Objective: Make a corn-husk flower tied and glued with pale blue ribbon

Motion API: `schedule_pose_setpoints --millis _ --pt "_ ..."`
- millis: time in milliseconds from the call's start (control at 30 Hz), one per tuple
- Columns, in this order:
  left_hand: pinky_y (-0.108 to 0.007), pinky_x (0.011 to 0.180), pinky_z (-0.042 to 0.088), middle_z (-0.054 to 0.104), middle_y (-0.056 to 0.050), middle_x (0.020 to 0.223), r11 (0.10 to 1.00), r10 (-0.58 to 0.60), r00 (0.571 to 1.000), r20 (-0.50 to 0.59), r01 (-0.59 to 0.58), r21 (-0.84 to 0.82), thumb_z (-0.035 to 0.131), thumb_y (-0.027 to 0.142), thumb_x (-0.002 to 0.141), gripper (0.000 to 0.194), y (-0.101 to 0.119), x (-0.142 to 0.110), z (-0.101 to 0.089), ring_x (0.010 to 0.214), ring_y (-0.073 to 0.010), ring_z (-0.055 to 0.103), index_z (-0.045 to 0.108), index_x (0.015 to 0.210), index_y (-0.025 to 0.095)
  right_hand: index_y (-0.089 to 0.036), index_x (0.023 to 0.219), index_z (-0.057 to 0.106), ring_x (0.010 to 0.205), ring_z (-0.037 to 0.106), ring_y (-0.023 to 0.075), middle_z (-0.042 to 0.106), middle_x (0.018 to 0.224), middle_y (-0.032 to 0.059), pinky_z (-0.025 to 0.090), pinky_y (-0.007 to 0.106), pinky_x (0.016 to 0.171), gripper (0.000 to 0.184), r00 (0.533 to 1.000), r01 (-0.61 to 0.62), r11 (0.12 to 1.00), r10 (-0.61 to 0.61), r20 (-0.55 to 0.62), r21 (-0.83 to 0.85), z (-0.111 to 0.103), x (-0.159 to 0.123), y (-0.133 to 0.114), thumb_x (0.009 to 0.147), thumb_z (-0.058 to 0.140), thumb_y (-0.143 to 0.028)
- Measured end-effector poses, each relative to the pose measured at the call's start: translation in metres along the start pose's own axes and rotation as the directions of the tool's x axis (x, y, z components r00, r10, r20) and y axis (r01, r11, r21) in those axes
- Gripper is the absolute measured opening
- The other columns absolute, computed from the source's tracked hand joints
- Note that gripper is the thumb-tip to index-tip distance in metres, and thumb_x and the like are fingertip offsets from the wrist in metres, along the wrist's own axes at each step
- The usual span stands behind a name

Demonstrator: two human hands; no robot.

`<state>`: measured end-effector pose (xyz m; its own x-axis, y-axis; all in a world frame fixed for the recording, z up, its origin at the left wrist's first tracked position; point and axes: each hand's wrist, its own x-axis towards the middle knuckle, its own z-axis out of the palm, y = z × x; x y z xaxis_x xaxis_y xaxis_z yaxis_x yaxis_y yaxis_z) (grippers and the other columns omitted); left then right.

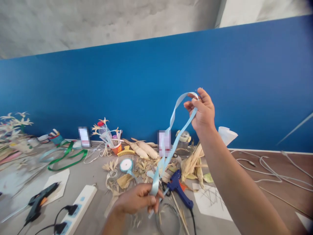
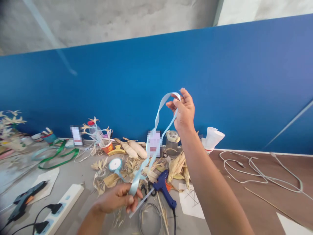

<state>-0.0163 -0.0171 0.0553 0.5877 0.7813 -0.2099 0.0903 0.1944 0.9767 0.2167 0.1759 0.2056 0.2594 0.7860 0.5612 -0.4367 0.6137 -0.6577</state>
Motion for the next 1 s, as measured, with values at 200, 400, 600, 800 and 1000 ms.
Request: schedule_pose_setpoints --millis 200,400,600,800,1000 --pt "-0.026 0.053 0.037 0.057 0.001 0.058 0.97 0.209 0.759 -0.617 -0.242 0.03 0.052 0.047 0.078 0.033 -0.004 0.007 -0.028 0.049 -0.0112 0.047 0.058 0.088 0.016 -0.025 0.108 0.053 0.061 0.055 0.0089 0.059 0.08 -0.0027 0.049 0.027 0.064 0.038 0.998 0.031 0.975 -0.042 -0.049 -0.22 -0.031 -0.009 0.02 0.071 0.057 -0.018" --pt "-0.028 0.054 0.039 0.057 0.001 0.058 0.962 0.219 0.693 -0.687 -0.036 0.271 0.047 0.047 0.077 0.034 -0.008 0.023 -0.026 0.05 -0.015 0.049 0.059 0.087 0.017 -0.015 0.105 0.063 0.109 0.049 0.0346 0.058 0.112 0.0163 0.033 0.056 0.094 0.038 0.975 0.122 0.273 0.147 0.167 -0.954 -0.028 -0.061 0.031 0.068 0.066 -0.023" --pt "-0.031 0.062 0.04 0.064 -0.004 0.068 0.823 0.255 0.79 -0.557 0.126 0.554 0.044 0.022 0.077 0.018 -0.012 0.034 0.005 0.065 -0.0207 0.056 0.062 0.076 0.019 -0.022 0.122 0.054 0.11 0.054 0.0232 0.052 0.129 0.0089 0.046 0.037 0.088 0.047 0.509 0.19 0.754 0.472 0.72 -0.629 0.001 -0.154 0.019 0.075 0.057 -0.017" --pt "-0.032 0.068 0.043 0.067 -0.008 0.08 0.838 0.3 0.799 -0.521 0.041 0.544 0.044 0.016 0.076 0.019 -0.012 0.034 0.01 0.075 -0.0232 0.059 0.063 0.078 0.017 -0.02 0.126 0.051 0.109 0.055 0.0237 0.06 0.121 0.0095 0.042 0.034 0.092 0.058 0.296 0.312 0.728 0.536 0.79 -0.611 -0.002 -0.181 0.028 0.068 0.057 -0.011" --pt "-0.027 0.064 0.042 0.065 -0.002 0.071 0.814 0.318 0.78 -0.539 0.067 0.577 0.045 0.026 0.082 0.02 -0.016 0.027 0.002 0.067 -0.0164 0.056 0.063 0.08 0.018 -0.019 0.085 0.067 0.081 0.06 0.0166 0.067 0.084 0.0044 0.044 0.027 0.075 0.022 0.491 0.352 0.647 0.488 0.722 -0.677 -0.02 -0.159 0.034 0.082 0.046 -0.012"
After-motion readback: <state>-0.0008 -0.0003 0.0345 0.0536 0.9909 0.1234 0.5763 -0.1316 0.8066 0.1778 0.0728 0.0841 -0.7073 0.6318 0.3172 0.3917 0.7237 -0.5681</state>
